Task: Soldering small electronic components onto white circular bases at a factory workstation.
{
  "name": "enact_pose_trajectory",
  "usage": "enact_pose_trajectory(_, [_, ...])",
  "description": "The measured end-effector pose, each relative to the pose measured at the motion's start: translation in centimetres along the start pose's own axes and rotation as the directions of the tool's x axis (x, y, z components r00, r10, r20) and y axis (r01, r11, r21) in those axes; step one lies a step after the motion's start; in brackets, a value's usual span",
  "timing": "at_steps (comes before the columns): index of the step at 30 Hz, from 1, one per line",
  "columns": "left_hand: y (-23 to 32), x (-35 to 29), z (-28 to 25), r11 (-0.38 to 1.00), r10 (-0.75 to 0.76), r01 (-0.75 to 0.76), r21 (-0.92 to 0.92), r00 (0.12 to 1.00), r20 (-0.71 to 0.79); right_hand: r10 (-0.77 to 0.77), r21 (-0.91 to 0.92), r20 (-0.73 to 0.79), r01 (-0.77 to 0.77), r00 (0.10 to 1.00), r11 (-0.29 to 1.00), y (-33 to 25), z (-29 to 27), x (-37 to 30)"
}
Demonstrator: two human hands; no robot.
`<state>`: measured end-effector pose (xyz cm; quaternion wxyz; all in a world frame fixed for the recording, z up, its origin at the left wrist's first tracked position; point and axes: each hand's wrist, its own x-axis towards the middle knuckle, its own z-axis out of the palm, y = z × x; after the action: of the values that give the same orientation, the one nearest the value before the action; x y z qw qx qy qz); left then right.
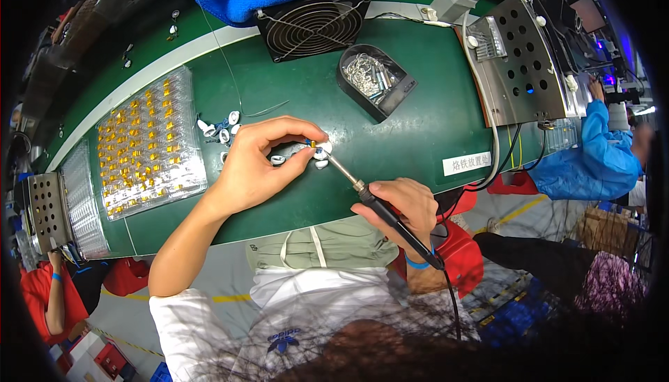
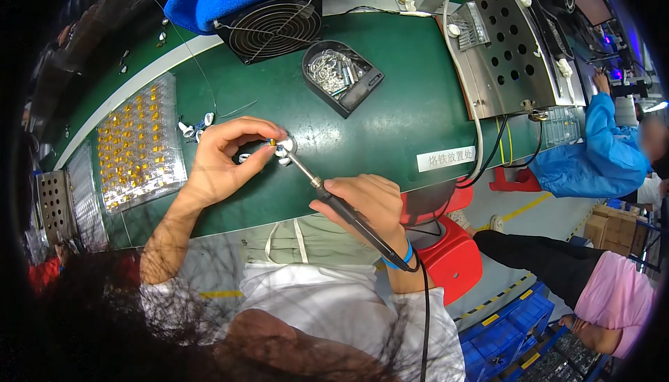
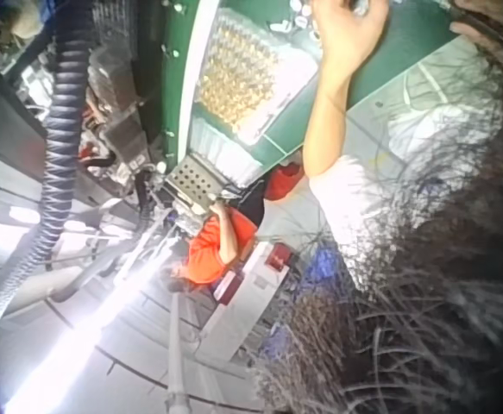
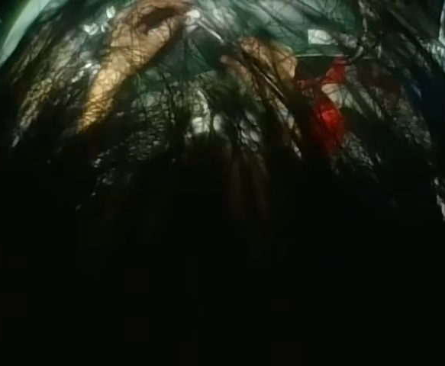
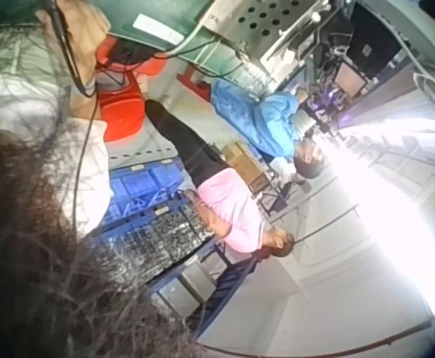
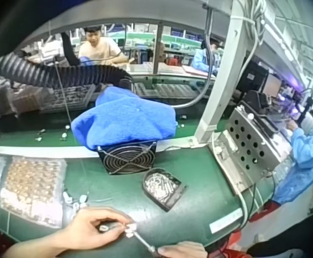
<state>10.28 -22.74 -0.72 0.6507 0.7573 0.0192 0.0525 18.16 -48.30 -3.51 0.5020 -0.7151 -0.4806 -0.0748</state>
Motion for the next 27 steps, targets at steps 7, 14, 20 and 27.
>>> enact_pose_trajectory(7, [0.02, 0.05, -0.06, 1.000, 0.007, -0.007, 0.014, 1.000, 0.004, -0.022, -0.014, 0.001, 0.022, 1.000, 1.000, 0.05, 0.28, 0.21])
enact_pose_trajectory(14, [0.15, 0.00, -0.02, 1.000, 0.000, 0.001, 0.027, 1.000, -0.002, -0.024, -0.032, 0.003, 0.024, 1.000, 0.999, -0.04, 0.34, 0.18])
enact_pose_trajectory(20, [-0.05, -0.02, 0.21, 1.000, 0.006, -0.006, 0.029, 1.000, -0.001, -0.022, -0.032, 0.008, 0.022, 1.000, 0.999, 0.07, 0.24, 0.00])
enact_pose_trajectory(27, [-0.23, 0.25, 0.11, 1.000, 0.004, -0.004, 0.027, 1.000, 0.000, -0.019, -0.019, -0.055, 0.018, 0.998, 1.000, 0.15, 0.03, -0.05])
